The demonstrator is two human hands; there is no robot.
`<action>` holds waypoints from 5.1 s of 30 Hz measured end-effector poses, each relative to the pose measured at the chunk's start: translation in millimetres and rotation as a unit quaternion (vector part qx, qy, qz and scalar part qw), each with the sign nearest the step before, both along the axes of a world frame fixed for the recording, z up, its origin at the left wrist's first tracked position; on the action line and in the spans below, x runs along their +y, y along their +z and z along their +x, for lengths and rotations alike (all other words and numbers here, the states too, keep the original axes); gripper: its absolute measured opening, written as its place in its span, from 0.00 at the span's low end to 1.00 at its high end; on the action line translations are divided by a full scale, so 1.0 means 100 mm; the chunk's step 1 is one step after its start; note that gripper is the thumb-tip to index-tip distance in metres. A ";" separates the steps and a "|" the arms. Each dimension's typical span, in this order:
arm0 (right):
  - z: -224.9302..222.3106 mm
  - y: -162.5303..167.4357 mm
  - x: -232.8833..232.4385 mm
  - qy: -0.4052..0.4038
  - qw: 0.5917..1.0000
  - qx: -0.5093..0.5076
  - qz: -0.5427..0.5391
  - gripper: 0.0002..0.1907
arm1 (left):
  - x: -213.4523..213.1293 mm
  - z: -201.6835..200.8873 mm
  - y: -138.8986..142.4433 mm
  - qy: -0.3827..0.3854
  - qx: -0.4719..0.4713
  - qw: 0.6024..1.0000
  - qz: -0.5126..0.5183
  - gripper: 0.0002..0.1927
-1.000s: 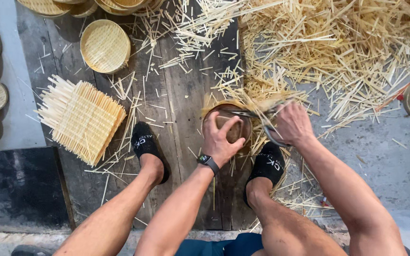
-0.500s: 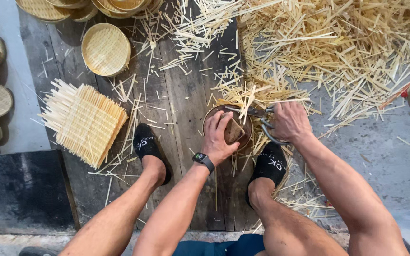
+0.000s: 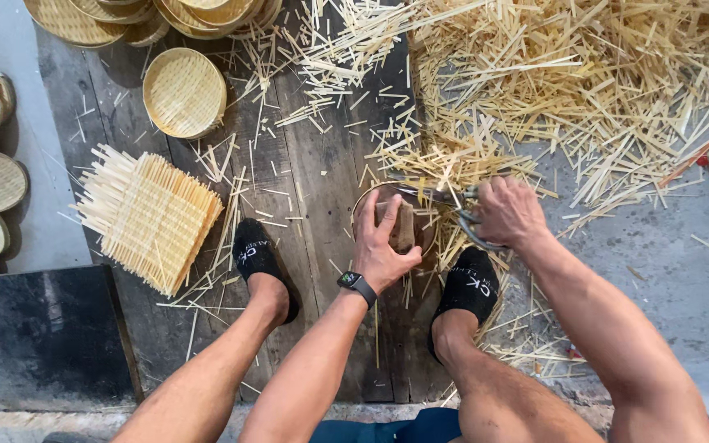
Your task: The person sits on the floor and assembles round bamboo sieves. They take a square woven bamboo mat, trim its protruding ends with scissors, fit a bent bamboo rim around the mat, press the assembly with a round wooden mold block, and place the finished sieve onto a growing stack of completed sieves.
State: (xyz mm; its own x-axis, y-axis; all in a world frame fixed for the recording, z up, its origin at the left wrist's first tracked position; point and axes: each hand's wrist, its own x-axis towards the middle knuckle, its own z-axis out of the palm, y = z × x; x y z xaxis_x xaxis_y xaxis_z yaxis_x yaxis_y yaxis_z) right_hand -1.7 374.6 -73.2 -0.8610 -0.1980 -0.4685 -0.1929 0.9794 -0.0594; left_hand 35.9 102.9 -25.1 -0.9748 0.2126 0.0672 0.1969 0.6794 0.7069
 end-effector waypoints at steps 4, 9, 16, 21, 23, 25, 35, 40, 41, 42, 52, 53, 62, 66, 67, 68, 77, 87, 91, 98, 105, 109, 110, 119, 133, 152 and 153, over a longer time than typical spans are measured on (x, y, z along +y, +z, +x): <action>0.02 0.01 0.21 -0.046 0.998 -0.034 -0.022 0.19 | 0.00 0.02 0.01 0.034 -0.075 0.997 -0.002 0.49; 0.04 0.05 0.12 0.031 0.997 0.072 -0.018 0.31 | -0.01 0.01 -0.01 -0.045 -0.072 0.995 -0.046 0.47; 0.08 -0.17 0.30 -0.082 0.995 -0.040 -0.043 0.17 | -0.10 -0.09 0.07 -0.107 -0.091 0.989 -0.052 0.44; 0.31 -0.41 0.59 -0.253 0.955 0.156 0.001 0.31 | 0.05 0.01 0.09 0.103 -0.182 0.977 0.035 0.44; 0.42 -0.42 0.67 -0.326 0.938 0.114 -0.012 0.31 | 0.06 0.05 0.06 0.169 -0.192 0.966 0.043 0.44; 0.55 -0.33 0.85 -0.394 0.914 -0.049 -0.084 0.28 | 0.00 0.06 0.02 0.177 -0.157 0.971 0.030 0.42; 0.22 -0.08 1.03 -0.084 0.927 -0.360 -0.066 0.31 | -0.18 0.02 -0.21 0.084 -0.110 0.990 -0.024 0.42; -0.41 -0.06 1.03 -0.406 0.898 -0.124 -0.115 0.31 | -0.38 -0.20 -0.54 0.138 -0.089 0.985 0.062 0.38; -0.44 -0.05 1.00 -0.503 0.855 -0.075 -0.106 0.33 | -0.42 -0.30 -0.64 0.146 -0.112 0.980 0.081 0.34; -0.43 -0.05 0.95 -0.493 0.863 -0.057 -0.099 0.30 | -0.47 -0.42 -0.74 0.154 -0.135 0.974 0.100 0.31; 0.40 -0.22 -0.01 -0.395 0.828 -0.080 -0.389 0.25 | -0.01 -0.69 -1.03 0.155 -0.284 0.923 0.210 0.20; 0.41 -0.23 -0.11 -0.439 0.753 -0.192 -0.451 0.23 | 0.05 -0.68 -1.01 0.151 -0.268 0.934 0.181 0.19; 0.32 -0.40 -0.37 -0.484 0.748 -0.122 -0.438 0.17 | 0.12 -0.70 -1.17 0.176 -0.235 0.946 0.137 0.18; 0.44 -0.33 -0.34 -0.473 0.719 -0.175 -0.479 0.15 | -0.14 -0.54 -1.24 0.230 -0.121 0.962 0.081 0.17; 0.48 -0.31 -0.33 -0.485 0.694 -0.219 -0.485 0.15 | -0.26 -0.46 -1.24 0.239 -0.047 0.970 0.002 0.16; 0.53 -0.31 -0.33 -0.495 0.667 -0.265 -0.489 0.15 | -0.35 -0.37 -1.24 0.251 -0.139 0.956 0.054 0.16; 0.65 -0.46 -0.41 -0.531 0.615 -0.208 -0.545 0.15 | -0.53 -0.20 -1.34 0.274 -0.375 0.844 0.269 0.15; 0.80 -0.27 -0.50 -0.542 0.494 -0.243 -0.635 0.13 | -0.44 0.24 -1.03 0.307 -0.484 0.636 0.517 0.08; 0.87 -0.34 -0.76 -0.565 0.556 -0.206 -0.575 0.12 | -0.13 0.63 -1.19 0.353 -0.449 0.648 0.503 0.07; 0.71 -0.02 -0.66 -0.517 0.671 -0.192 -0.496 0.18 | -0.46 0.33 -1.00 0.244 -0.438 0.795 0.342 0.10; 0.55 0.46 -0.88 -0.461 0.608 -0.114 -0.636 0.32 | -0.30 0.08 -0.06 0.051 -0.167 0.932 0.319 0.23; 0.54 0.61 -0.98 -0.519 0.466 -0.175 -0.695 0.26 | 0.06 0.28 -0.06 0.138 -0.110 0.916 0.361 0.26; 0.55 0.63 -0.95 -0.528 0.451 -0.191 -0.694 0.26 | 0.04 0.26 -0.15 0.192 -0.140 0.916 0.322 0.26; 0.76 0.51 -0.27 -0.538 0.335 -0.145 -0.760 0.25 | -0.97 -0.22 -0.90 0.322 -0.172 0.891 0.270 0.26; 0.89 0.18 -0.30 -0.557 0.384 -0.162 -0.718 0.24 | -0.24 -0.20 -0.65 0.015 0.127 0.987 -0.098 0.16; 1.22 -0.13 0.31 -0.566 0.406 -0.140 -0.704 0.36 | -2.98 -2.50 -0.41 0.132 0.182 0.952 -0.207 0.09; 1.24 -0.18 0.37 -0.578 0.409 -0.151 -0.690 0.36 | -2.98 -2.52 -0.45 0.128 0.176 0.953 -0.212 0.10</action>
State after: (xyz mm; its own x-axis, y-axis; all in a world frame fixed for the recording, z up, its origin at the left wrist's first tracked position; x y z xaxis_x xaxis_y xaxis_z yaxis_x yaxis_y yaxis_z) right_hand 122.7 411.2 -90.7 -0.6975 0.0035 -0.7166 0.5720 -0.5997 -0.5596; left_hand -216.0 -195.1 -69.8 -0.9315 0.0517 0.3601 0.1602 0.9469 0.2786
